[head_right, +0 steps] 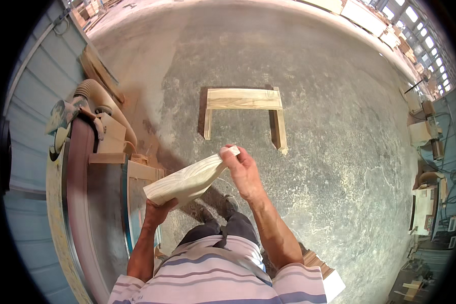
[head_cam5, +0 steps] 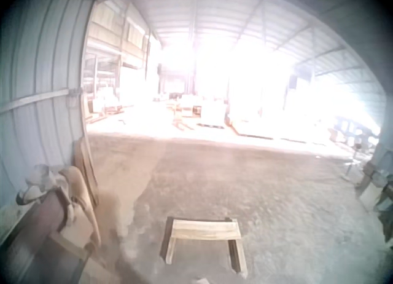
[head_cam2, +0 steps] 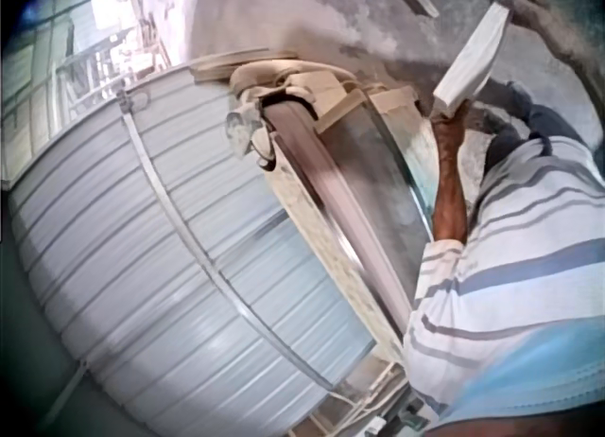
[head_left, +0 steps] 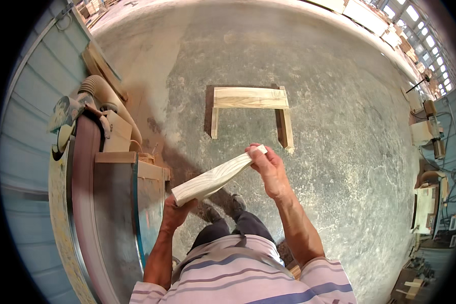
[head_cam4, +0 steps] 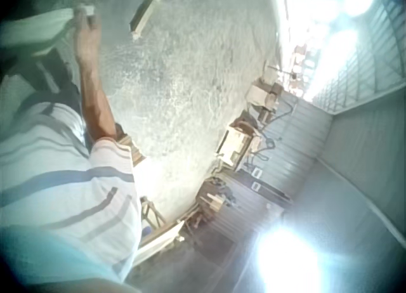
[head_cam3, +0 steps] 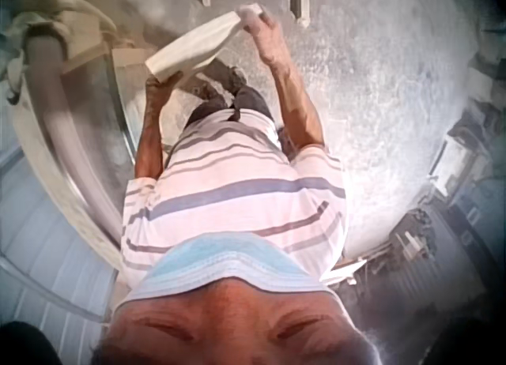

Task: The person uses a belt sander to smooth the surfaces and edges of a rectangular wooden panel. They repeatedly flip the panel and run it against the machine to treat different sides, then inspect the finished piece before placing it on a stack of similar panels.

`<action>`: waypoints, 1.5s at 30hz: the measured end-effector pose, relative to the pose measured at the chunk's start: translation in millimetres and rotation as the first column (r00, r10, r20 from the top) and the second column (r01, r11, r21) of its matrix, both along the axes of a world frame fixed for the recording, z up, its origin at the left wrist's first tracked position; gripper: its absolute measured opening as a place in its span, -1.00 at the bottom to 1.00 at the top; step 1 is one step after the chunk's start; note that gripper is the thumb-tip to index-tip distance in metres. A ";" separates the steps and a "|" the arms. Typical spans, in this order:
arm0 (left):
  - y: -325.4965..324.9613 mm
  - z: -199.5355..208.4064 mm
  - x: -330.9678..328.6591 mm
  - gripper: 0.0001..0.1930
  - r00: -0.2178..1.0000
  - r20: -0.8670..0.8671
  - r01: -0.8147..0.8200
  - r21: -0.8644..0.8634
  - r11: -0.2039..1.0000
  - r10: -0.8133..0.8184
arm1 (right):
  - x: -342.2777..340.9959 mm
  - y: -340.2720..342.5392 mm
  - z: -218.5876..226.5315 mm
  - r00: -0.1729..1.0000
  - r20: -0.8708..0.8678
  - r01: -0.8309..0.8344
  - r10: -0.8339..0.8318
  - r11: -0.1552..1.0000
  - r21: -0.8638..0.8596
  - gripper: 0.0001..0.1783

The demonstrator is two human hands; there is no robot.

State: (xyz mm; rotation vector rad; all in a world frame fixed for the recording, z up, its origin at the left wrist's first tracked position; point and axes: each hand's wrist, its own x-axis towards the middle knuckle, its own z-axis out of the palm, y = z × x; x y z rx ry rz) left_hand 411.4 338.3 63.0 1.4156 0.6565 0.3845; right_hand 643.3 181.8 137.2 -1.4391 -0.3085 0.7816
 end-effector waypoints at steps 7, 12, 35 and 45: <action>9.9 -6.7 -7.2 -0.77 1.000 -0.009 0.029 -0.050 0.998 -0.030 | -11.0 0.1 -1.9 0.985 -0.133 0.117 -0.107 0.991 0.067 -0.42; 20.4 -25.3 -14.7 -0.77 0.997 0.027 0.067 -0.008 0.998 -0.067 | -29.9 5.5 11.1 0.708 0.679 0.345 -0.196 0.934 -0.091 -0.51; 30.0 -9.4 -46.4 -0.68 0.986 0.109 -0.111 -0.109 0.988 0.122 | -22.7 -24.0 -24.9 0.513 0.859 0.419 -0.001 0.873 -0.249 -0.56; 44.7 36.1 -53.3 -0.47 0.698 0.310 -0.495 -0.442 0.748 0.645 | 28.3 -100.4 -172.0 0.901 0.417 0.326 -0.116 0.817 -0.476 -0.30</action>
